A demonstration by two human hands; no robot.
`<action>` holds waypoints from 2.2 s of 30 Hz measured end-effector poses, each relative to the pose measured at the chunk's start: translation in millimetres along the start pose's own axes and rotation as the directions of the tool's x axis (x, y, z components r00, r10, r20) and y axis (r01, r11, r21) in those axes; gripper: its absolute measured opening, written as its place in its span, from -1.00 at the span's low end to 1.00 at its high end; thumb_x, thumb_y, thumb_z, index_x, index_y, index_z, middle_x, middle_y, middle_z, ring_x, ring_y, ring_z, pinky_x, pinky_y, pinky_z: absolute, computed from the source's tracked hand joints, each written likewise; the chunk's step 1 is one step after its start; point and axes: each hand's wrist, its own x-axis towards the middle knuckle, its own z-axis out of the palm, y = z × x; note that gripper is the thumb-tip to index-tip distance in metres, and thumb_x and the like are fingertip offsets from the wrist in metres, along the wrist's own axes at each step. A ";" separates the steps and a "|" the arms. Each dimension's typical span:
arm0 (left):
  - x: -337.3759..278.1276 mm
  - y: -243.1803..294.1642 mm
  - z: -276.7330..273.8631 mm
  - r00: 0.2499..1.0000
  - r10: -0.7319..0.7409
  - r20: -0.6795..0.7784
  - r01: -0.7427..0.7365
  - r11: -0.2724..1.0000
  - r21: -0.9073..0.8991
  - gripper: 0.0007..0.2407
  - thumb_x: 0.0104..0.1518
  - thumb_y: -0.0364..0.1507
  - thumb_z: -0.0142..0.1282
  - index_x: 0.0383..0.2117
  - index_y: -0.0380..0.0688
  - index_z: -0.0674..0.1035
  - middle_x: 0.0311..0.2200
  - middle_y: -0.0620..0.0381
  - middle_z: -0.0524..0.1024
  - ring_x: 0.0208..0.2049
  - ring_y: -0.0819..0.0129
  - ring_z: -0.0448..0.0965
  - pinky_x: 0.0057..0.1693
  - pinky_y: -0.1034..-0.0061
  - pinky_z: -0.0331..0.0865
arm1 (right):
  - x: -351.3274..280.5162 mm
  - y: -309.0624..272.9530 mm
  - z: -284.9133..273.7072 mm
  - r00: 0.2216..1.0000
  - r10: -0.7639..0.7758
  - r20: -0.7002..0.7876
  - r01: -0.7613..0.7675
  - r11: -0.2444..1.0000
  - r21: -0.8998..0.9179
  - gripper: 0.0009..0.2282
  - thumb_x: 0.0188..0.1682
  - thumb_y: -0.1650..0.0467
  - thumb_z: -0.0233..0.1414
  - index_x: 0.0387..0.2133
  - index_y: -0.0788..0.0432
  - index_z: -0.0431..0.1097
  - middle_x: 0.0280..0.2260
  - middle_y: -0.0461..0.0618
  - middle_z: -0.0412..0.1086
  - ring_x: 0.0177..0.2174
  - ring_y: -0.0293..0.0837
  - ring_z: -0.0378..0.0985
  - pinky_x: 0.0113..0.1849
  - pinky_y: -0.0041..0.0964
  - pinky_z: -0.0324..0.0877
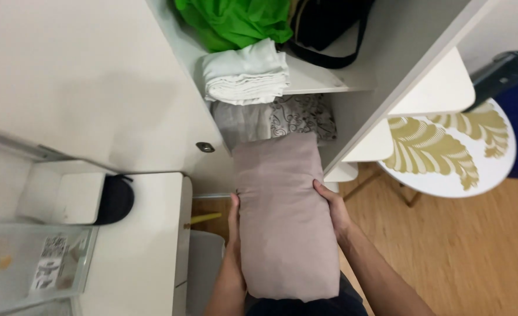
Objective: The person folds a white sheet and a brown pillowcase on a bed, smoothing them out by hand. They then move to a closet and place the folded items onto a shelf among other linens.
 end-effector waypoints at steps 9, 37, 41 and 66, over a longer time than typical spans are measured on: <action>43.0 -34.4 -7.1 0.979 -0.206 0.000 0.202 0.962 0.183 -0.04 -0.16 0.31 -0.08 0.41 0.04 0.14 0.35 -0.09 0.21 0.32 -0.03 0.27 0.32 0.07 0.22 | -21.5 -1.0 -26.8 0.976 -0.057 -0.209 0.079 0.992 0.100 -0.31 -0.09 0.13 0.06 0.32 0.18 0.14 0.23 0.22 0.30 0.12 0.07 0.41 0.13 -0.10 0.29; 39.5 -31.0 15.1 0.967 -0.216 -0.134 0.223 0.974 0.037 -0.09 -0.29 -0.15 0.34 0.32 -0.28 0.27 0.21 -0.25 0.39 0.18 -0.09 0.41 0.26 0.16 0.24 | 82.0 -27.5 -107.5 0.982 0.109 0.155 -0.103 0.994 -0.046 -0.29 -0.08 0.22 0.14 0.28 0.40 0.07 0.16 0.35 0.26 0.11 0.13 0.39 0.13 -0.05 0.33; 59.6 -39.4 -7.7 0.978 -0.154 -0.138 0.154 0.988 -0.014 -0.11 -0.24 -0.11 0.32 0.33 -0.28 0.28 0.22 -0.25 0.39 0.19 -0.09 0.41 0.27 0.18 0.23 | 82.5 -33.8 -92.1 0.981 0.133 0.140 -0.124 0.990 -0.068 -0.29 -0.07 0.21 0.11 0.28 0.39 0.06 0.15 0.36 0.31 0.09 0.12 0.44 0.09 -0.07 0.36; -200.3 -48.6 -226.8 0.770 0.475 -0.426 -0.621 0.403 -0.672 -0.14 0.10 0.25 -0.18 0.35 -0.27 0.24 0.35 -0.26 0.19 0.27 -0.17 0.27 0.28 -0.03 0.21 | 93.7 237.8 173.0 0.829 0.404 0.386 -0.233 0.878 -0.419 -0.34 -0.01 0.16 0.04 0.29 0.31 0.07 0.15 0.31 0.26 0.11 0.17 0.32 0.11 0.08 0.25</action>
